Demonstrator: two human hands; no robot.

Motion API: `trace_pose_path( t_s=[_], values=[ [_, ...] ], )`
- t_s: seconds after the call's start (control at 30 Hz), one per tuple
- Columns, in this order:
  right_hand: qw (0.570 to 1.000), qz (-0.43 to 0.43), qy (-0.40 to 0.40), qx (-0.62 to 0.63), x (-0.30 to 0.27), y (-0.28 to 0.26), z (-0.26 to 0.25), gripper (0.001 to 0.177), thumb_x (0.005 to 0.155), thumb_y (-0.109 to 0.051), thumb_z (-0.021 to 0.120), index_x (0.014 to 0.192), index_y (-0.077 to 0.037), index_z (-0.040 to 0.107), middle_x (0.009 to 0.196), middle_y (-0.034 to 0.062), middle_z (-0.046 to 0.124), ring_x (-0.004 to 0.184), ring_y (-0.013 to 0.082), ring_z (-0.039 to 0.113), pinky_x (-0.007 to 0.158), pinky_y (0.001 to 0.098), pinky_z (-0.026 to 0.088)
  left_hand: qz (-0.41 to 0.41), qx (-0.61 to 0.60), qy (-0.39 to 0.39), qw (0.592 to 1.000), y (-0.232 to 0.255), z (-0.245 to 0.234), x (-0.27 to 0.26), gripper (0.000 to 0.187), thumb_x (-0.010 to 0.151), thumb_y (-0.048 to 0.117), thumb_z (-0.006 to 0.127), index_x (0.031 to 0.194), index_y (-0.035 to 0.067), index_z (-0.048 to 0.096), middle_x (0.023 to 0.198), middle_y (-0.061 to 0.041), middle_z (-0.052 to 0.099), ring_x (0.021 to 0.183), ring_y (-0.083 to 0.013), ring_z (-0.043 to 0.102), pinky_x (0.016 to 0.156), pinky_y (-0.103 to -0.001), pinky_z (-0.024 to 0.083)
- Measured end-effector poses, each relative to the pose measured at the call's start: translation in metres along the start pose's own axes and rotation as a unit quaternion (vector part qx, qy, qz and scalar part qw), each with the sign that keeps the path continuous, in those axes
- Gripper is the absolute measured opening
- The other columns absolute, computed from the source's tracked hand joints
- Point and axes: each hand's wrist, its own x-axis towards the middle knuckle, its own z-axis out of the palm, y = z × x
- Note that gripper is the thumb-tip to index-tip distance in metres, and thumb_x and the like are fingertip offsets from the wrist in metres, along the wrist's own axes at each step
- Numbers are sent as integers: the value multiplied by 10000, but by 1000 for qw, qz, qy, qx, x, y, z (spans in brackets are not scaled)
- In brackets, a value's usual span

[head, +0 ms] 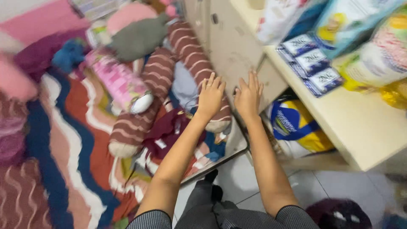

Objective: Organizing various household items including tissues, cleaning supplies, and toiletries by taking them from a bag and placing them on a cabinet.

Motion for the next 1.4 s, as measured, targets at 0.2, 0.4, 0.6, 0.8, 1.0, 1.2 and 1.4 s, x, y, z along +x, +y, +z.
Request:
trace_pose_path(
  t_s=[0.2,0.4,0.6,0.8,1.0,1.2,1.4],
  values=[
    [992,-24,-114,49,-45,-50,105,470,836,-114,731,1292,-16,680,1533,282,410,1453,447,333,1155,646,238,-128,27,-29,991,-85,-6,-111,400,865,80,610,1264,60,643,1444,-173,551,1441,-384,414,1162,-582,316],
    [974,-24,-202,99,-104,-56,229,490,809,-89,748,1284,1,672,1530,290,416,1410,468,371,1123,580,310,-218,15,-12,976,-173,50,-216,386,861,43,629,1247,54,643,1369,-145,607,1397,-391,476,1158,-574,362],
    [956,-61,-201,206,-204,-24,402,489,786,-10,745,1267,26,663,1443,279,549,1354,448,510,1160,444,394,-276,-21,-33,960,-244,148,-335,445,765,7,599,1205,28,659,1303,-165,630,1308,-408,525,1072,-569,409],
    [933,-21,-279,226,-298,-18,549,455,797,-28,748,1245,3,676,1390,235,591,1313,405,546,1122,422,429,-373,-127,-81,915,-311,296,-469,368,891,-17,558,1244,22,655,1224,-208,666,1185,-425,620,1029,-484,496],
    [915,-145,-258,275,-317,18,721,728,696,134,568,1417,37,538,1498,254,501,1429,400,448,1209,427,328,-422,-72,-130,894,-380,351,-500,729,735,-60,636,1435,-8,440,1647,-225,228,1364,-508,388,1089,-511,419],
    [922,-148,-219,284,-230,-24,674,855,703,154,522,1539,-13,457,1685,212,246,1554,409,251,1238,411,298,-219,-142,175,949,-415,334,-473,844,770,-191,499,1588,-47,345,1701,-276,161,1567,-517,221,1279,-511,266],
    [971,-142,-83,172,-276,-43,683,499,773,108,635,1242,-47,704,1347,267,484,1269,427,529,1103,465,447,-310,-122,50,941,-402,401,-518,246,849,-52,563,1077,27,607,1194,-204,609,1211,-390,587,1033,-517,469]
  ],
)
